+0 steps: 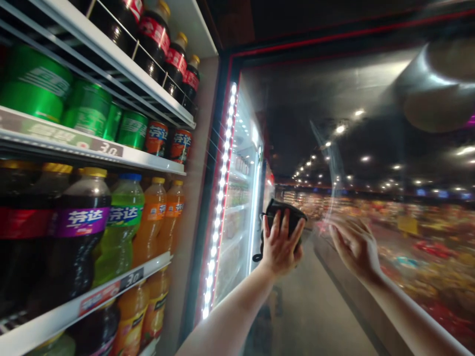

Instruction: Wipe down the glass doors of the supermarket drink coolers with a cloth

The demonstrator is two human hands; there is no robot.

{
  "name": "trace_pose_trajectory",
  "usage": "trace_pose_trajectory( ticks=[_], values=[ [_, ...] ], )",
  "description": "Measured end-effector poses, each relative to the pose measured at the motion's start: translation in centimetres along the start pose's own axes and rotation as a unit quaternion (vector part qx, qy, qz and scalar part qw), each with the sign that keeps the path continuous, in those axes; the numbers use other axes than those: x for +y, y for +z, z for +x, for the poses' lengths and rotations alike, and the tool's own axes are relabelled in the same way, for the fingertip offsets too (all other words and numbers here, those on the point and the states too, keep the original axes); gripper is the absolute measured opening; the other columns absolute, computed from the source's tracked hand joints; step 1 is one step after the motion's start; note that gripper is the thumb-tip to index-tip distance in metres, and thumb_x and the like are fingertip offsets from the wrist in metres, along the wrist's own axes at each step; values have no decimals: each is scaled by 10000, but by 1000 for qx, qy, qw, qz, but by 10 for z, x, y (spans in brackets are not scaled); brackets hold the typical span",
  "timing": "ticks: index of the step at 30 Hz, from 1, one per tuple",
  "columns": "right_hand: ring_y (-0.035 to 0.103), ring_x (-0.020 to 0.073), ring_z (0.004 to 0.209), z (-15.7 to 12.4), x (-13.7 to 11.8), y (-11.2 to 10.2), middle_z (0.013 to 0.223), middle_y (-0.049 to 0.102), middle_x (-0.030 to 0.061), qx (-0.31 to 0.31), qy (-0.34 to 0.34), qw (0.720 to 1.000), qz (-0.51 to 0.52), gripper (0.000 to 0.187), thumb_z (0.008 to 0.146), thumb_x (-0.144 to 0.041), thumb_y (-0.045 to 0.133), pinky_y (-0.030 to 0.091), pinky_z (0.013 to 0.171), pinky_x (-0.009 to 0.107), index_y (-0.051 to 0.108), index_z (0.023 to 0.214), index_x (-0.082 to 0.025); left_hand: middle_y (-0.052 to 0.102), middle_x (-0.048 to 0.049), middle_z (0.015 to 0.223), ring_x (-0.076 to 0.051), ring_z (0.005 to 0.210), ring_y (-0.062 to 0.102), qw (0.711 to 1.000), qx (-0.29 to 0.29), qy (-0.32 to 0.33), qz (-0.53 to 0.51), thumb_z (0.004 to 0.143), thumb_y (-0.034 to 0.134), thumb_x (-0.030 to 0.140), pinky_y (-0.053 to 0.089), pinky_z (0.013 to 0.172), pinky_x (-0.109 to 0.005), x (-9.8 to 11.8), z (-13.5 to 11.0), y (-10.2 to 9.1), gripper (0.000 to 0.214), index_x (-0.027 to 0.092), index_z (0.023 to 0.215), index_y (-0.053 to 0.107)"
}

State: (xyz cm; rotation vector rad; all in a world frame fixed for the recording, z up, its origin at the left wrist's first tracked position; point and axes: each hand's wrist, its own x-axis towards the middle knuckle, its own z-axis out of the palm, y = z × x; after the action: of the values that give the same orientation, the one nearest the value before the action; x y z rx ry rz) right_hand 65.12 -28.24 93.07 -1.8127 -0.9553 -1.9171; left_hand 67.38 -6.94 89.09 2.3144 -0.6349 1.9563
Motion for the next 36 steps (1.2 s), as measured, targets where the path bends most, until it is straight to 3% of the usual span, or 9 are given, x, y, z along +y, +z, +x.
trace_pose_trajectory(
  ticks=[3, 6, 9, 13, 16, 22, 26, 32, 36],
  values=[
    [692, 276, 1110, 2, 7, 6, 1141, 763, 67, -8, -25, 1000, -4, 246, 964, -258, 554, 528, 986, 493, 733, 1133, -275, 281, -94, 1674, -412, 1521, 270, 1000, -8, 25, 6, 896, 607, 511, 137, 1212, -729, -4, 21, 0, 757, 399, 1581, 307],
    [668, 277, 1188, 1, 15, 9, 1229, 738, 61, -15, -76, 997, -5, 292, 936, -217, 586, 477, 1096, 532, 720, 1185, -291, 303, -69, 1668, -399, 1530, 254, 998, 14, -57, 28, 932, 583, 430, 90, 1216, -735, -22, 43, -4, 674, 405, 1563, 350],
    [656, 263, 1225, -8, 21, 12, 1261, 726, 58, -45, -143, 989, -11, 347, 928, -175, 582, 446, 1147, 531, 697, 1232, -298, 320, -116, 1655, -399, 1522, 277, 989, 36, -135, 53, 958, 547, 404, 88, 1217, -735, -28, 23, -4, 661, 333, 1582, 339],
    [620, 254, 1284, -31, 20, 19, 1331, 689, 69, -92, -209, 973, -20, 412, 963, -184, 549, 429, 1174, 508, 623, 1358, -276, 327, -152, 1647, -382, 1519, 296, 996, 10, -50, 73, 946, 575, 418, 167, 1230, -680, -14, -18, 1, 748, 302, 1612, 255],
    [553, 239, 1358, -44, 18, 24, 1428, 619, 77, -121, -226, 966, -25, 502, 976, -155, 537, 405, 1199, 462, 522, 1469, -250, 338, -109, 1650, -336, 1522, 308, 996, -7, -1, 85, 945, 585, 425, 190, 1249, -612, -24, -3, -3, 728, 358, 1599, 271],
    [519, 241, 1387, -53, 22, 30, 1477, 570, 99, -129, -220, 967, -16, 654, 968, -104, 524, 370, 1227, 439, 345, 1585, -228, 316, -132, 1656, -372, 1512, 315, 972, 69, -187, 120, 930, 604, 399, 216, 1231, -643, -51, -1, -10, 681, 303, 1565, 380],
    [519, 258, 1384, -55, 23, 31, 1481, 563, 111, -116, -224, 968, -7, 714, 958, -95, 543, 329, 1252, 464, 285, 1608, -242, 335, -111, 1651, -359, 1522, 300, 987, 60, -101, 106, 908, 625, 406, 174, 1248, -636, -37, -30, -4, 707, 324, 1565, 376],
    [481, 251, 1411, -59, 23, 30, 1488, 557, 109, -128, -222, 966, -20, 694, 972, -110, 519, 241, 1297, 421, 284, 1612, -238, 364, -93, 1640, -336, 1498, 353, 984, 55, -124, 117, 920, 621, 367, 221, 1247, -605, -77, 16, -17, 630, 338, 1524, 445],
    [494, 257, 1402, -59, 24, 30, 1486, 559, 104, -123, -226, 966, -19, 712, 970, -111, 527, 280, 1281, 441, 264, 1617, -252, 388, -168, 1614, -378, 1480, 376, 972, 67, -183, 130, 932, 598, 319, 297, 1199, -640, -83, -22, -14, 604, 249, 1516, 458]
  ],
)
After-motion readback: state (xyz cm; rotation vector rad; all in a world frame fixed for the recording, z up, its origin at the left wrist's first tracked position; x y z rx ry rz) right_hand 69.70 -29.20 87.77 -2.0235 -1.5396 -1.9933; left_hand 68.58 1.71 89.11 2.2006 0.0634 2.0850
